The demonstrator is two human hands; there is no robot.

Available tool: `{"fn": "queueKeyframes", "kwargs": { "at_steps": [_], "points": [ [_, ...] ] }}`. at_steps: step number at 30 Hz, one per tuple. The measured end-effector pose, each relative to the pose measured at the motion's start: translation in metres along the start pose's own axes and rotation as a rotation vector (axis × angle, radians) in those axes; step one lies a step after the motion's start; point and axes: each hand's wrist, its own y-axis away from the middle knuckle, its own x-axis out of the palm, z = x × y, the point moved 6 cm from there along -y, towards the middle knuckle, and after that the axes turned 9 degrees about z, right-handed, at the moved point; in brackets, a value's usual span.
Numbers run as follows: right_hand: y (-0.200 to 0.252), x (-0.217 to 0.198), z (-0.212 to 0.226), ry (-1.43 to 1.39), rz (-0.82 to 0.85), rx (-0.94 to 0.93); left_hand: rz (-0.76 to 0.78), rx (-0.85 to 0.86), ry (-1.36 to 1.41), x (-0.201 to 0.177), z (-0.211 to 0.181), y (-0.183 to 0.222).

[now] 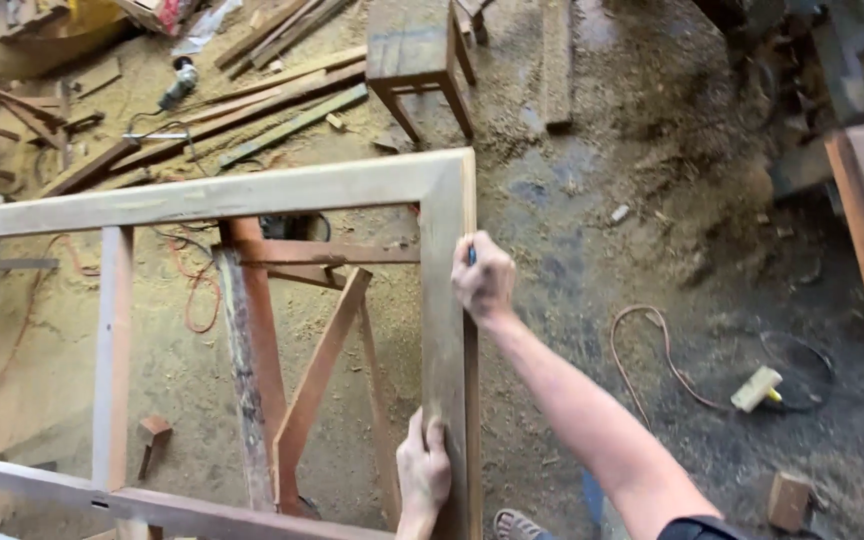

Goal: Hand-sanding the edges and surfaces of a wooden frame to smooth the wood.

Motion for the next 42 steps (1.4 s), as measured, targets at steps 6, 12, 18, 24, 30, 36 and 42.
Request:
{"fn": "queueKeyframes", "kwargs": {
  "at_steps": [6,12,18,24,30,36,42],
  "points": [
    [-0.093,0.03,-0.048,0.153,-0.012,0.164,-0.049,-0.049,-0.091,0.01,0.029,-0.006],
    [-0.187,0.029,-0.07,0.167,0.054,0.194,-0.123,-0.127,-0.09,0.024,0.055,-0.016],
    [-0.199,0.003,-0.042,-0.322,0.149,0.013,-0.304,-0.003,0.019,0.018,0.045,0.002],
    [-0.027,-0.065,0.021,-0.296,0.721,-0.243,-0.416,0.329,-0.267,-0.003,0.017,-0.004],
    [-0.104,-0.11,-0.061,-0.111,0.709,0.061,-0.441,0.371,-0.039,-0.079,-0.149,-0.097],
    [-0.228,-0.017,-0.059,-0.192,0.95,0.122,-0.549,0.005,0.399,-0.073,-0.237,-0.194],
    [-0.232,0.03,-0.063,-0.114,1.375,0.137,-0.592,-0.176,0.22,-0.006,-0.221,-0.202]
  ]
}}
